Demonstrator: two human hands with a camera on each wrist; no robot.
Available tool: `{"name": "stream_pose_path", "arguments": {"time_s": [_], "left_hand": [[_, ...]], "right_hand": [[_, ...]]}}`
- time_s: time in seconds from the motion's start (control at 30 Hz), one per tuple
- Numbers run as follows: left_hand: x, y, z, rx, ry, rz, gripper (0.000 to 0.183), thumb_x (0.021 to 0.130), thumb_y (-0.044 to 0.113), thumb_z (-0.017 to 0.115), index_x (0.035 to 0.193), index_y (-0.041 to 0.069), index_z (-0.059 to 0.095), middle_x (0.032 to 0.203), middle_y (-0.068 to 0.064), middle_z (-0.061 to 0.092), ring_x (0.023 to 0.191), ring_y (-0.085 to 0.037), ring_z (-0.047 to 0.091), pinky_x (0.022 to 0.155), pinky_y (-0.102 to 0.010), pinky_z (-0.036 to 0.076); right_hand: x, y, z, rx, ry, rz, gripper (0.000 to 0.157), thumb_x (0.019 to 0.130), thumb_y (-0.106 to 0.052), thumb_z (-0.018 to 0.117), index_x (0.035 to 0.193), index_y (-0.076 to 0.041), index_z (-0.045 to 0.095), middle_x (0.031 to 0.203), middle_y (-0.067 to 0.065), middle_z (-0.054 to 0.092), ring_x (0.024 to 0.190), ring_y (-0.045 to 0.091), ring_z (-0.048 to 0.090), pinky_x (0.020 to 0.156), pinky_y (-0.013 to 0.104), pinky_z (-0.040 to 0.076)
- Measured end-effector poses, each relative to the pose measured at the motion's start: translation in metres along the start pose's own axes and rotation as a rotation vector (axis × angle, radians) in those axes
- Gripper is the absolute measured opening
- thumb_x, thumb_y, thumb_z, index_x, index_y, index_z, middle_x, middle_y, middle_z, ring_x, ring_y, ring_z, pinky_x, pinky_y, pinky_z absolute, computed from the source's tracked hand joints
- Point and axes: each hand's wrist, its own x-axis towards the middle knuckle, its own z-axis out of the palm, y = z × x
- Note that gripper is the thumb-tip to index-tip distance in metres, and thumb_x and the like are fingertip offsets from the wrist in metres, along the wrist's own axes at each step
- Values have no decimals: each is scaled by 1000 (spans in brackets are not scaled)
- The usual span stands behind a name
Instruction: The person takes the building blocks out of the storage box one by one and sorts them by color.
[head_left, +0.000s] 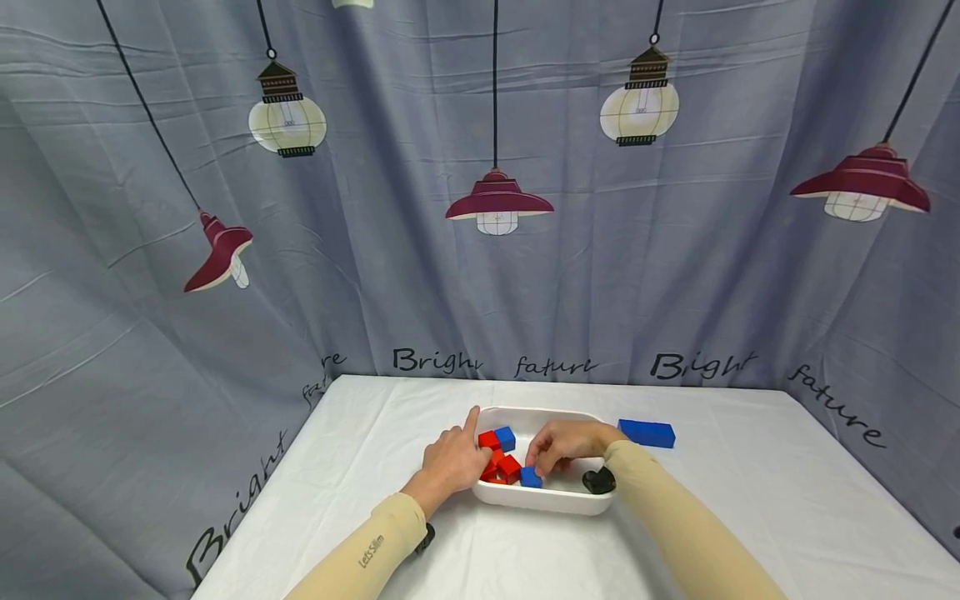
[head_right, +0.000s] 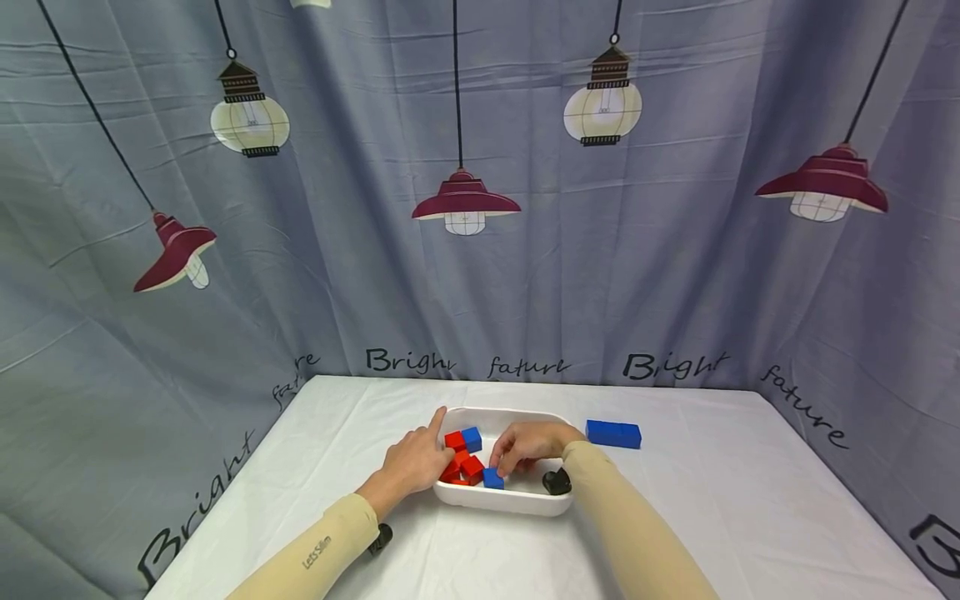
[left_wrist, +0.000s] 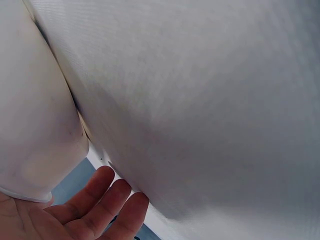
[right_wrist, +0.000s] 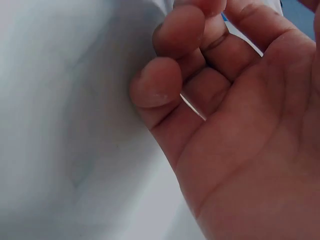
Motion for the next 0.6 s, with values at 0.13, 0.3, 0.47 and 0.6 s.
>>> {"name": "stream_pose_path", "arguments": {"time_s": [0.13,0.3,0.47,0.6], "left_hand": [[0,0,0,3,4,-2,74,91,36,55,158,19,30,123,-15,64,106,-31,61,90,-54,52],[-1,0,0,0,2,-4,74,90,36,55,158,19,30,123,-15,64,107,-30,61,90,-55,53],[-1,0,1,-3,4,0,74,90,36,56,158,19,31,121,-15,64,105,-30,61,88,-55,53],[-1,1,0,-3,8,0,74,90,36,56,157,19,32,120,-15,64,104,-30,62,88,-55,53]], "right_hand": [[0,4,-2,25,32,4,16,85,-11,72,100,-12,77,69,-3,58,64,14,49,58,24,37],[-1,4,-3,25,56,9,17,86,-13,71,102,-12,76,70,-3,57,64,13,49,58,23,37],[-3,4,-3,21,88,16,17,88,-14,69,104,-12,75,70,-2,55,64,13,47,57,23,36],[-4,4,-3,19,124,19,17,90,-15,67,105,-12,74,71,-1,53,65,14,47,58,24,35]]}}
